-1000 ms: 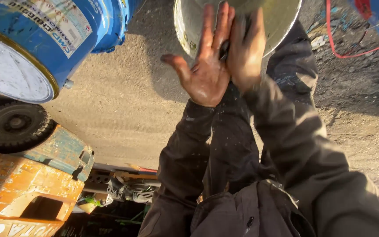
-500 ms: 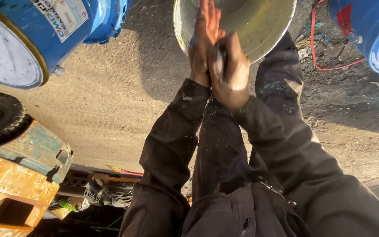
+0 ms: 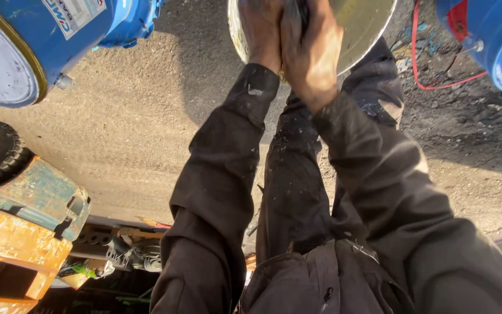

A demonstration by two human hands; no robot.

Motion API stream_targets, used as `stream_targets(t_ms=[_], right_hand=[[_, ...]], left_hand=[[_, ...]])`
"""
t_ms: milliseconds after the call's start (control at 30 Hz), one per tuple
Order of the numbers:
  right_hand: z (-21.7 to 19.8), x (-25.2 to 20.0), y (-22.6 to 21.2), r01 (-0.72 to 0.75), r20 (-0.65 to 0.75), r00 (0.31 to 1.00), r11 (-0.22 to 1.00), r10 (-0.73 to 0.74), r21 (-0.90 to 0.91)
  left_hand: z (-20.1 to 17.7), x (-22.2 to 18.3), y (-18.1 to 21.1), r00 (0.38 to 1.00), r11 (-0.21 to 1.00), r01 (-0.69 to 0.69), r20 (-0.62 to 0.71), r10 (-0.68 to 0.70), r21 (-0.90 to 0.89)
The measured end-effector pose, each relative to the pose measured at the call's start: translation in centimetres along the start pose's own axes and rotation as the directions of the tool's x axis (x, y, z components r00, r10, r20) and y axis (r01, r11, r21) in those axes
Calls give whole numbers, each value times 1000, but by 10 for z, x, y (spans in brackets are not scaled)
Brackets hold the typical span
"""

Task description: Cleaning hands with a solvent-soaked rag after handling industrial paint buckets.

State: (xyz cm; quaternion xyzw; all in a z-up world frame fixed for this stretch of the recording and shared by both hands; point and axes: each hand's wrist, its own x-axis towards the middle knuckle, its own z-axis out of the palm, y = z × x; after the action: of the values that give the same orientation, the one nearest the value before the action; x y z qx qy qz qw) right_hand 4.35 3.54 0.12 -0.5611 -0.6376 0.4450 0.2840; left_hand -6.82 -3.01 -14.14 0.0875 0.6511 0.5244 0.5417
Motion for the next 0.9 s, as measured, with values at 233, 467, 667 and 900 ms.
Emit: stream_targets(t_ms=[233, 467, 667, 900], right_hand=[[2, 10, 33, -48, 70, 997, 997, 44, 56], [-5, 20, 35, 225, 137, 968, 969, -210, -102], [-4, -8, 97, 505, 412, 856, 675, -312, -538], [-36, -33, 33, 11, 211, 974, 916, 80, -401]], left_hand=[[13, 7, 23, 934, 413, -317, 207, 290, 854], [25, -38, 54, 950, 258, -306, 278, 141, 916], [53, -68, 142, 882, -182, -461, 472, 15, 868], [65, -70, 119, 882, -164, -469, 471, -27, 868]])
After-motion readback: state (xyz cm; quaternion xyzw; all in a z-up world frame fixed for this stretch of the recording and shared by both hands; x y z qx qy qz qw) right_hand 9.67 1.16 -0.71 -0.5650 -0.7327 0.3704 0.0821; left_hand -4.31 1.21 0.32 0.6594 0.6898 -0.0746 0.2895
